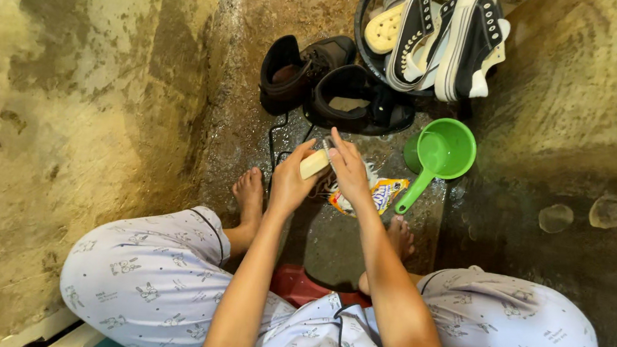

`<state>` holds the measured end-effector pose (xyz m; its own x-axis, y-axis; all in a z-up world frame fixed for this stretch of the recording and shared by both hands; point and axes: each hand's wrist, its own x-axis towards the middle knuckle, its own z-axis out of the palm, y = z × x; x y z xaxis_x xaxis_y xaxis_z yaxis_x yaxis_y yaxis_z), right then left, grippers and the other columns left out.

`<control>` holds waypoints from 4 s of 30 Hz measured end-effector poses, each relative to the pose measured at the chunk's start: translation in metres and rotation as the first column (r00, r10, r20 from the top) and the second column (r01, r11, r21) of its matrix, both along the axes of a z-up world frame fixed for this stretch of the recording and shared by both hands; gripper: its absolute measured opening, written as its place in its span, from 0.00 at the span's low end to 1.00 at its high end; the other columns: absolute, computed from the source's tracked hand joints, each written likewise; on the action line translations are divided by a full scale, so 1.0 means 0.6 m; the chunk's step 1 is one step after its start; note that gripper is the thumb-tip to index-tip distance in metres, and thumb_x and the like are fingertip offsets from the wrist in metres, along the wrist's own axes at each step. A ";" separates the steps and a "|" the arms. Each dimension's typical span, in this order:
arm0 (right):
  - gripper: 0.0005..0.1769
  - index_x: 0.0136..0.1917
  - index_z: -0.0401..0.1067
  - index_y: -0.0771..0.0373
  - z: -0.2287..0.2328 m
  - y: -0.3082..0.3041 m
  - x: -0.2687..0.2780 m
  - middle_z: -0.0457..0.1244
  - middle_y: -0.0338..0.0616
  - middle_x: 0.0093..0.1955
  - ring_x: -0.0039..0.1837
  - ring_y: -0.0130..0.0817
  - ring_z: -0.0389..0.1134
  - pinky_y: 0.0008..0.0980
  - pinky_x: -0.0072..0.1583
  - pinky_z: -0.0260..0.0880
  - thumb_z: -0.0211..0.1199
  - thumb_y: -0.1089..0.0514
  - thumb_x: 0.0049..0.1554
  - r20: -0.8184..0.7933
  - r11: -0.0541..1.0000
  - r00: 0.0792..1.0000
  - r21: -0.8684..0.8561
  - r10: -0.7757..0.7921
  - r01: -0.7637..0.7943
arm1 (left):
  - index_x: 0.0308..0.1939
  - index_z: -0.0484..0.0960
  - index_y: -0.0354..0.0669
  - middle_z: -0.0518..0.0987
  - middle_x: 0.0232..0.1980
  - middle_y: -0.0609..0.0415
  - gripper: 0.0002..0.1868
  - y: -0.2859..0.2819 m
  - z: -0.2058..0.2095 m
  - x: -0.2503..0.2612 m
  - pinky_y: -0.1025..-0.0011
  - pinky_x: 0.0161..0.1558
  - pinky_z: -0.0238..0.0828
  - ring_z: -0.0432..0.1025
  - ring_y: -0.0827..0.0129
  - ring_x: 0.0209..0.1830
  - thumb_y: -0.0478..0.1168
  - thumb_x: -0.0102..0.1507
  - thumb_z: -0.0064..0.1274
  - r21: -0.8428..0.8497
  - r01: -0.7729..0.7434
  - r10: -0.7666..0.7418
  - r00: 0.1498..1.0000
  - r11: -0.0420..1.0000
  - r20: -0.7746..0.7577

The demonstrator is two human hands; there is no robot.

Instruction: The person scrubs a beige slide sandal with a brush and water, then rinses it. They place the sandal aside and begin scrubbing a dark boot with the same brush and water.

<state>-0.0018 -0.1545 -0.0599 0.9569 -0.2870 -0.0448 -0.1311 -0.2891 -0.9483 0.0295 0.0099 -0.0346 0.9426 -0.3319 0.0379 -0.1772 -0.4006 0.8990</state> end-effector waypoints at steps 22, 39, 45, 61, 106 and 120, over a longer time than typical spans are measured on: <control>0.23 0.77 0.64 0.49 0.006 0.065 -0.007 0.58 0.39 0.79 0.78 0.46 0.58 0.39 0.76 0.51 0.47 0.51 0.71 0.141 0.981 0.977 -0.138 0.159 -0.140 | 0.64 0.80 0.67 0.83 0.46 0.41 0.29 0.080 -0.035 0.004 0.49 0.56 0.66 0.75 0.45 0.50 0.52 0.57 0.65 0.399 -0.108 0.124 0.992 0.911 -0.014; 0.26 0.74 0.69 0.44 -0.011 0.086 0.036 0.60 0.38 0.76 0.63 0.43 0.59 0.42 0.71 0.58 0.55 0.58 0.63 0.127 0.888 0.930 -0.367 0.345 -0.279 | 0.63 0.76 0.59 0.78 0.53 0.42 0.32 0.082 -0.035 0.030 0.43 0.62 0.55 0.68 0.43 0.61 0.53 0.55 0.64 0.629 -0.050 0.114 0.992 0.776 -0.061; 0.24 0.73 0.71 0.45 -0.038 0.018 0.028 0.61 0.40 0.76 0.61 0.45 0.58 0.41 0.68 0.59 0.56 0.57 0.64 -0.004 0.923 0.979 -0.334 0.203 -0.193 | 0.55 0.81 0.67 0.79 0.50 0.45 0.23 0.080 -0.019 0.012 0.44 0.62 0.57 0.69 0.45 0.60 0.54 0.56 0.65 0.603 -0.053 0.074 0.997 0.796 -0.010; 0.29 0.73 0.70 0.45 -0.028 0.027 0.029 0.61 0.39 0.75 0.59 0.46 0.59 0.42 0.67 0.60 0.58 0.62 0.60 -0.013 0.912 0.984 -0.374 0.177 -0.169 | 0.52 0.80 0.61 0.80 0.49 0.48 0.22 0.094 -0.044 0.019 0.44 0.60 0.57 0.70 0.46 0.58 0.50 0.55 0.64 0.555 -0.062 0.100 0.994 0.829 -0.039; 0.28 0.74 0.68 0.38 -0.151 -0.005 -0.004 0.60 0.46 0.74 0.63 0.52 0.59 0.43 0.68 0.60 0.59 0.58 0.63 -0.178 0.910 0.983 -0.396 0.050 -0.118 | 0.52 0.78 0.58 0.78 0.50 0.49 0.27 0.117 -0.069 0.009 0.45 0.61 0.55 0.68 0.48 0.59 0.46 0.51 0.70 0.506 -0.004 0.044 0.997 0.862 -0.067; 0.24 0.69 0.73 0.48 -0.017 0.125 -0.016 0.65 0.52 0.67 0.61 0.53 0.61 0.45 0.65 0.62 0.58 0.60 0.59 0.088 0.871 0.970 -0.464 0.227 -0.162 | 0.52 0.85 0.55 0.72 0.65 0.31 0.20 0.087 -0.071 -0.023 0.40 0.67 0.49 0.61 0.38 0.67 0.48 0.56 0.64 0.704 -0.138 -0.014 0.979 0.696 0.205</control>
<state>-0.0114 -0.0794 -0.0702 0.9828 -0.0518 0.1774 0.0921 -0.6948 -0.7133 0.0155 0.0619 -0.0769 0.9624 -0.2712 -0.0145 -0.2553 -0.9215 0.2926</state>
